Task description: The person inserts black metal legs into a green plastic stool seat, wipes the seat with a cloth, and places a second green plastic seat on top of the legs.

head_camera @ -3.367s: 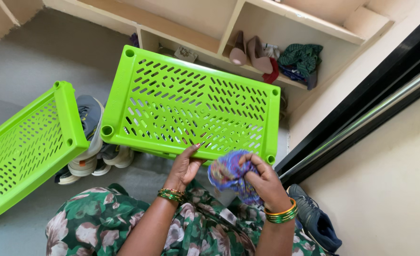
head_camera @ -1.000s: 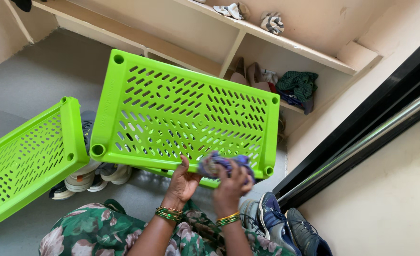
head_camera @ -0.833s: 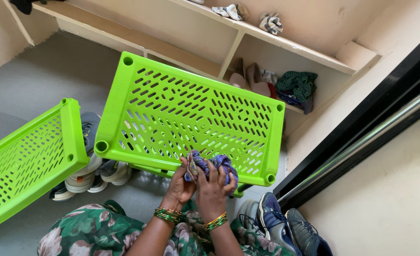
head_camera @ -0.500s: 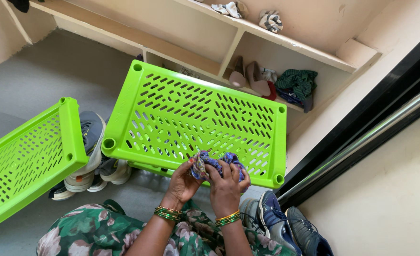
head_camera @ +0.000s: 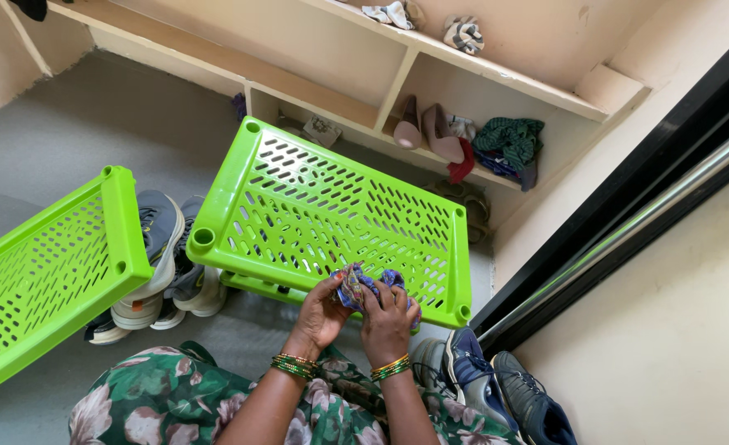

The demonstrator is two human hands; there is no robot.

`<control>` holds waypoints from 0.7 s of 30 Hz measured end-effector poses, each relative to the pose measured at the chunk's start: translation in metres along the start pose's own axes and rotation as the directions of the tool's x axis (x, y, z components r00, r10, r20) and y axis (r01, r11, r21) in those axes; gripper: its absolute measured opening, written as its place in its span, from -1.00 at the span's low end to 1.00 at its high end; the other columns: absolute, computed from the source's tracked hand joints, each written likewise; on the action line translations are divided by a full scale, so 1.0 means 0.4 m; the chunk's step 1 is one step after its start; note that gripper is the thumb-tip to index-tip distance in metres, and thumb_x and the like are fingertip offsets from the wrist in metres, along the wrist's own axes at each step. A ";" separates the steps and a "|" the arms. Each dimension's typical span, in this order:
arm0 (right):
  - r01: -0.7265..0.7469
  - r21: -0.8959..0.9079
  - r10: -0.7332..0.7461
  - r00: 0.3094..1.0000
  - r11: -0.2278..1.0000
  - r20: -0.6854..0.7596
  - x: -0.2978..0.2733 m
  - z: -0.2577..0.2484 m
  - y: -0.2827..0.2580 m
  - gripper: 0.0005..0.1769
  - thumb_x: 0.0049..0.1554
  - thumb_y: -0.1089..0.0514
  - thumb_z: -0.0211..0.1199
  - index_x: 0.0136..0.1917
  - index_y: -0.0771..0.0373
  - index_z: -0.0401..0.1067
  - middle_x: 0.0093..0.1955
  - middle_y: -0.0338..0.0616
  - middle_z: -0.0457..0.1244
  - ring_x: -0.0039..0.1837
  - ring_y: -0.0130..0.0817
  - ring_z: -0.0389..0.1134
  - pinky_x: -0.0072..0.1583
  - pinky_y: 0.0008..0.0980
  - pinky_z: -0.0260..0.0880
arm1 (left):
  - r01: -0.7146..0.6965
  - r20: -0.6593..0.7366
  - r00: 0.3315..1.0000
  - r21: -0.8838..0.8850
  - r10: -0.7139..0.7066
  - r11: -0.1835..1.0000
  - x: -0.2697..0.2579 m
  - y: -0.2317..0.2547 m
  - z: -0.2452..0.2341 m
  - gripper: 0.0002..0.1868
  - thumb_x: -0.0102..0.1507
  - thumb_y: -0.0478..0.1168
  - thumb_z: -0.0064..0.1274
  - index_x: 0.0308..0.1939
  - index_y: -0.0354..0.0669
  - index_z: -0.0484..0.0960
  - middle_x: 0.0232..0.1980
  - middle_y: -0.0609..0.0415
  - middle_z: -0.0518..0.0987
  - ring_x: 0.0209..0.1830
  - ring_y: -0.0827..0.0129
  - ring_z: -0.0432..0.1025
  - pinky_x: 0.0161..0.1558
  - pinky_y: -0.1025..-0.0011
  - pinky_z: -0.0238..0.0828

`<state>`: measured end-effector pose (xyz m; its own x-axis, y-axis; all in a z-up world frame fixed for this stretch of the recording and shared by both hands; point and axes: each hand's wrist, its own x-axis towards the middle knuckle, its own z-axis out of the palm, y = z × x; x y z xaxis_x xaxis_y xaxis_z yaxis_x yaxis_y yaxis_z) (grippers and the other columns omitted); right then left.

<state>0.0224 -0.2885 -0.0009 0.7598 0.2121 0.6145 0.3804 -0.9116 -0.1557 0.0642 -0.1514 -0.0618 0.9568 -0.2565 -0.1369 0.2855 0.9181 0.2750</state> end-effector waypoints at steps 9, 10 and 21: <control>0.007 -0.003 -0.007 1.000 1.000 0.019 -0.015 0.028 -0.006 -0.59 0.02 0.22 0.29 0.17 0.04 0.51 0.23 -0.22 0.28 0.26 -0.10 0.21 0.26 0.13 0.06 | -0.015 -0.049 0.999 -0.009 0.015 1.000 0.017 0.007 -0.039 -0.69 0.24 -0.13 0.21 0.01 -0.16 0.63 -0.05 0.07 0.67 -0.06 0.32 0.55 0.03 0.17 0.51; 0.007 0.003 -0.007 1.000 1.000 0.013 -0.016 0.030 -0.007 -0.57 0.01 0.23 0.29 0.18 0.04 0.50 0.23 -0.22 0.28 0.26 -0.10 0.21 0.26 0.13 0.06 | -0.017 -0.048 0.999 0.000 0.017 1.000 0.016 0.011 -0.036 -0.64 0.24 -0.11 0.23 0.06 -0.17 0.61 -0.01 0.06 0.65 -0.02 0.30 0.53 0.07 0.15 0.50; -0.016 0.019 0.015 0.999 1.000 0.044 -0.015 0.038 -0.015 -0.48 -0.08 0.30 0.33 0.19 0.07 0.46 0.24 -0.19 0.25 0.26 -0.08 0.20 0.28 0.18 0.02 | -0.468 -0.102 0.883 -0.104 0.459 0.877 -0.111 0.217 0.042 0.13 -0.04 0.45 0.22 0.48 0.01 0.28 0.49 0.11 0.34 0.44 0.16 0.24 0.41 -0.08 0.12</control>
<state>0.0237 -0.2788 -0.0154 0.7880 0.2136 0.5774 0.3782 -0.9080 -0.1803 0.0475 -0.0656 -0.0159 0.9698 0.2260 -0.0919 -0.2034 0.9571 0.2064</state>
